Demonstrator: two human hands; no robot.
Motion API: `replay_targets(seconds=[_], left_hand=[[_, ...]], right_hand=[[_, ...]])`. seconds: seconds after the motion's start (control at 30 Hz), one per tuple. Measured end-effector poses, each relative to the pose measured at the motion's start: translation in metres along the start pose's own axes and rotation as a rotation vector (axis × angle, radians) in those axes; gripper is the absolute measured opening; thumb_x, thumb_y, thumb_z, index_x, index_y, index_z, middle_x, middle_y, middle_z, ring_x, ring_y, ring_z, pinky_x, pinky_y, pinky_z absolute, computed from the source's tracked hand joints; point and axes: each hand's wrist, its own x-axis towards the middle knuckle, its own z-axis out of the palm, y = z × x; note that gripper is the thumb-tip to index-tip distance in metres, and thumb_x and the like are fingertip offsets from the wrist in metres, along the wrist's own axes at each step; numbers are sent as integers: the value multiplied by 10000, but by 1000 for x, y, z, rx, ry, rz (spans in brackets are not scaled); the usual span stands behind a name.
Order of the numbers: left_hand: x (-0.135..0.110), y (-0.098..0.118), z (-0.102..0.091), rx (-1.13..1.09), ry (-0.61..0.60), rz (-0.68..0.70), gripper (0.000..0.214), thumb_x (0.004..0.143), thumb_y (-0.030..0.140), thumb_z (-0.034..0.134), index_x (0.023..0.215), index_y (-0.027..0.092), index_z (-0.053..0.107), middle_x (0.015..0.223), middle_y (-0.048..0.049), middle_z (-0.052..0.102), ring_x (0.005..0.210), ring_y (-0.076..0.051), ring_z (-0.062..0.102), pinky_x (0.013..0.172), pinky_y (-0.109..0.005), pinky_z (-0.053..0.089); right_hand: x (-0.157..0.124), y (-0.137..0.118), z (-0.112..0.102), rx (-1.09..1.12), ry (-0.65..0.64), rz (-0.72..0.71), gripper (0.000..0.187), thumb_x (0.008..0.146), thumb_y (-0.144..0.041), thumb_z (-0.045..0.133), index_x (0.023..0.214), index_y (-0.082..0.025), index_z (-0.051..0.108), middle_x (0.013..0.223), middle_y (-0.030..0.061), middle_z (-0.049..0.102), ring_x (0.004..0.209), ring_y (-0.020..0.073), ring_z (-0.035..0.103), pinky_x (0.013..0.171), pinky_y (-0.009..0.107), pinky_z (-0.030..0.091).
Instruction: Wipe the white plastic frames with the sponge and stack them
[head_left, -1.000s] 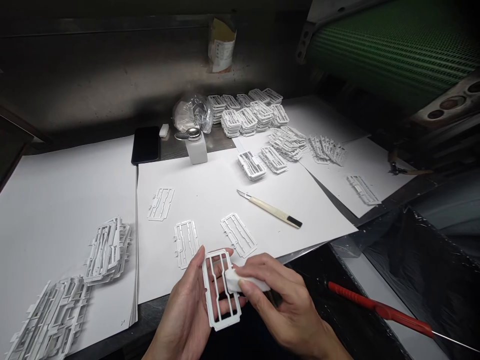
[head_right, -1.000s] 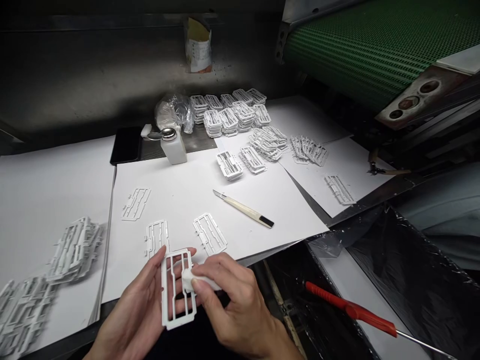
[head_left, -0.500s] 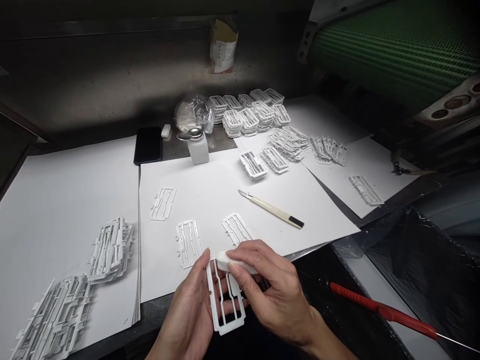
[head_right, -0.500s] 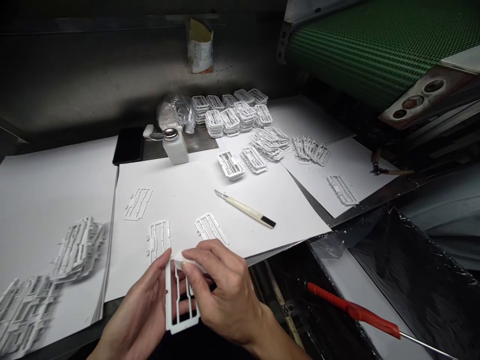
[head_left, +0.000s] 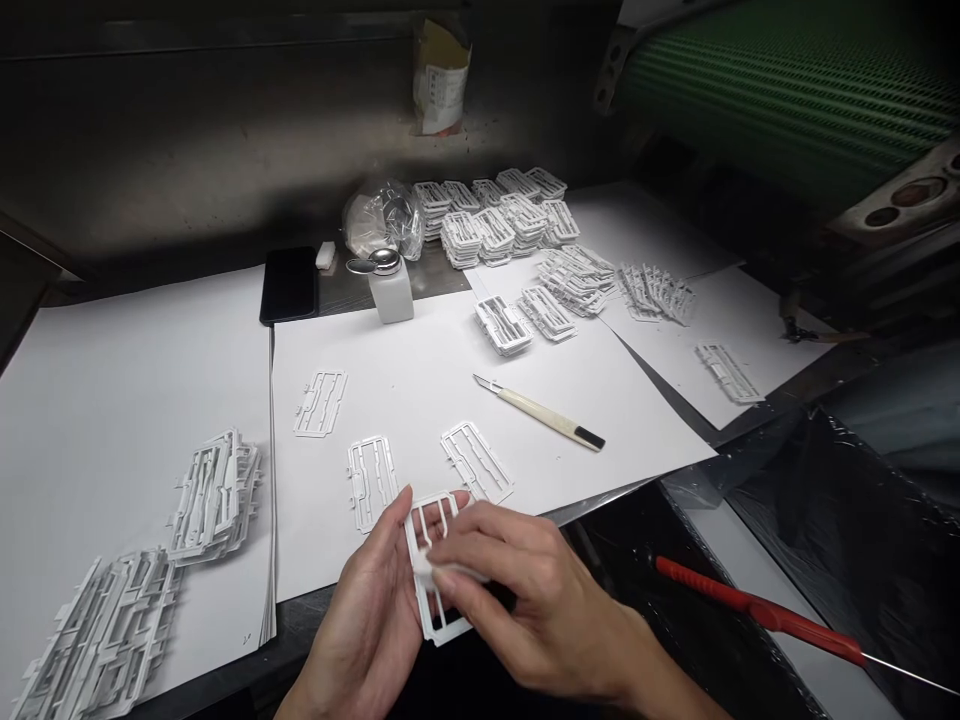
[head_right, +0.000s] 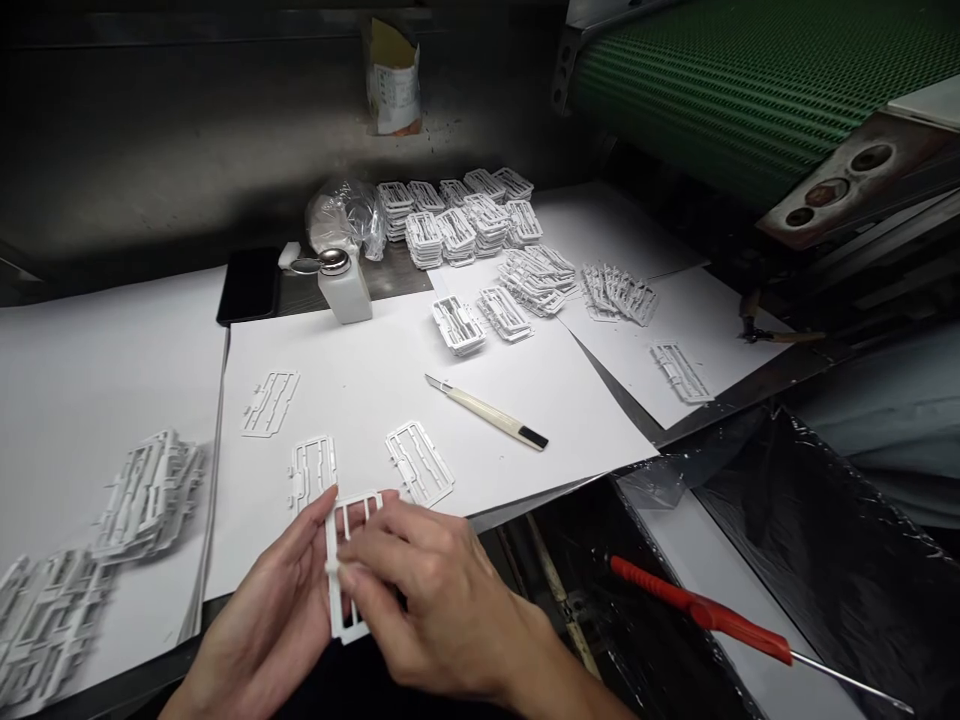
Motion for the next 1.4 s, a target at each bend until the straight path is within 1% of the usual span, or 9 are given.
replay_targets(seconds=[0.07, 0.23, 0.47, 0.6, 0.77, 0.87, 1.0, 1.2, 1.4], left_hand=[[0, 2, -2, 23, 16, -6, 286, 877, 362, 532, 1004, 145, 670, 1068, -101, 692, 1027, -232, 616, 850, -341, 503], [-1, 5, -4, 99, -28, -6, 376, 881, 418, 507, 1070, 136, 668, 1183, -123, 648, 1108, -282, 573, 880, -410, 503], [1, 2, 1, 47, -33, 4, 262, 885, 363, 516, 939, 171, 686, 1085, -77, 678, 1087, -264, 580, 875, -405, 503], [0, -4, 4, -8, -20, 19, 201, 869, 326, 555, 926, 168, 665, 1078, -65, 682, 1059, -230, 597, 901, -353, 478], [-1, -1, -1, -18, 23, -18, 277, 885, 348, 521, 1009, 147, 666, 1078, -89, 686, 1068, -223, 591, 904, -342, 468], [-2, 1, -3, -8, 19, 0, 223, 883, 333, 528, 969, 192, 677, 1093, -56, 686, 1081, -222, 585, 902, -367, 472], [-1, -2, 1, -22, -19, 10, 189, 878, 322, 541, 863, 180, 665, 1080, -52, 686, 1086, -226, 582, 911, -353, 467], [-1, 1, 2, 19, 13, 17, 286, 860, 380, 557, 1020, 171, 669, 1167, -66, 650, 1131, -243, 548, 927, -344, 462], [0, 9, -3, 46, -32, 25, 275, 875, 369, 529, 988, 192, 706, 1119, -73, 667, 1099, -267, 563, 908, -425, 480]], right_hand=[[-3, -1, -8, 31, -54, 33, 170, 874, -84, 543, 965, -145, 673, 862, 62, 652, 796, 173, 614, 727, 281, 505], [-12, 4, -25, 19, 141, 120, 186, 889, -94, 554, 1011, -174, 669, 879, 46, 663, 777, 156, 623, 706, 255, 506], [-6, 8, -3, 17, 257, 77, 201, 900, -118, 562, 1061, -179, 665, 930, 67, 653, 828, 178, 631, 739, 281, 539], [3, 4, 11, -46, 216, 11, 208, 906, -105, 522, 1057, -130, 662, 918, 97, 637, 817, 191, 621, 723, 301, 524], [-4, -3, -1, -34, -21, 74, 174, 885, -79, 523, 963, -160, 656, 859, 56, 638, 793, 178, 609, 722, 285, 495], [-8, -2, -5, 38, 99, 113, 189, 896, -80, 530, 1012, -168, 650, 901, 57, 647, 819, 166, 619, 733, 266, 499], [-1, 2, 6, 0, 252, 83, 198, 907, -102, 537, 1061, -136, 655, 925, 89, 639, 832, 180, 620, 732, 281, 508], [2, -1, 1, 11, 60, 52, 185, 872, -63, 533, 964, -145, 671, 882, 65, 650, 823, 177, 615, 752, 284, 489], [-12, 4, -15, 28, 243, 180, 161, 896, -124, 572, 993, -200, 674, 881, 24, 662, 770, 144, 620, 672, 237, 481]])
